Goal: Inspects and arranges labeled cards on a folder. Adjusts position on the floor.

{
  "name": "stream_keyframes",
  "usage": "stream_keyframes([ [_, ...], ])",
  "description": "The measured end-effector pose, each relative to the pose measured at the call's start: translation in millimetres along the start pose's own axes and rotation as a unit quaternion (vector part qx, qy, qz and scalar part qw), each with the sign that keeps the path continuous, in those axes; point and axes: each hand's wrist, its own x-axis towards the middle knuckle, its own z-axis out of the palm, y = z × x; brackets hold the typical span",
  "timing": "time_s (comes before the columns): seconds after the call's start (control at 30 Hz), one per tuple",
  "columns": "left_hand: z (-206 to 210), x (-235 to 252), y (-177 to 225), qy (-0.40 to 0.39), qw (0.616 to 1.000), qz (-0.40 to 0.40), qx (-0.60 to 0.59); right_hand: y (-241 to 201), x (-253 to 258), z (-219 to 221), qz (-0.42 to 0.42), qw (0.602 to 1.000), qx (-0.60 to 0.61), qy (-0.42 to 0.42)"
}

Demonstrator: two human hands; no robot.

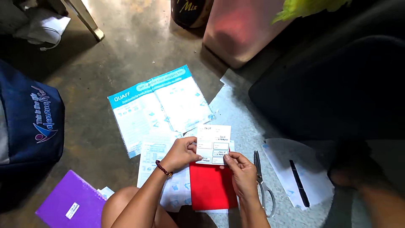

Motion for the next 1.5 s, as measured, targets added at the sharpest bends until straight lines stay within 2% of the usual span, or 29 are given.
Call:
stream_keyframes([
  [0.27,-0.4,-0.7,-0.8,-0.006,1.0,0.012,-0.023,1.9,-0.3,-0.8,-0.002,1.0,-0.001,0.0],
  [0.43,-2.7,-0.5,-1.0,0.059,0.99,0.07,-0.107,3.0,-0.7,-1.9,-0.008,1.0,-0.008,-0.016],
  [0.63,-5.4,-1.0,1.8,0.122,0.976,0.083,-0.159,4.3,-1.3,-1.2,-0.013,1.0,-0.004,-0.025],
  [1.5,-5.3,0.1,1.4,0.139,0.974,0.069,-0.165,5.0,-1.4,-0.9,-0.005,1.0,0.002,-0.027],
])
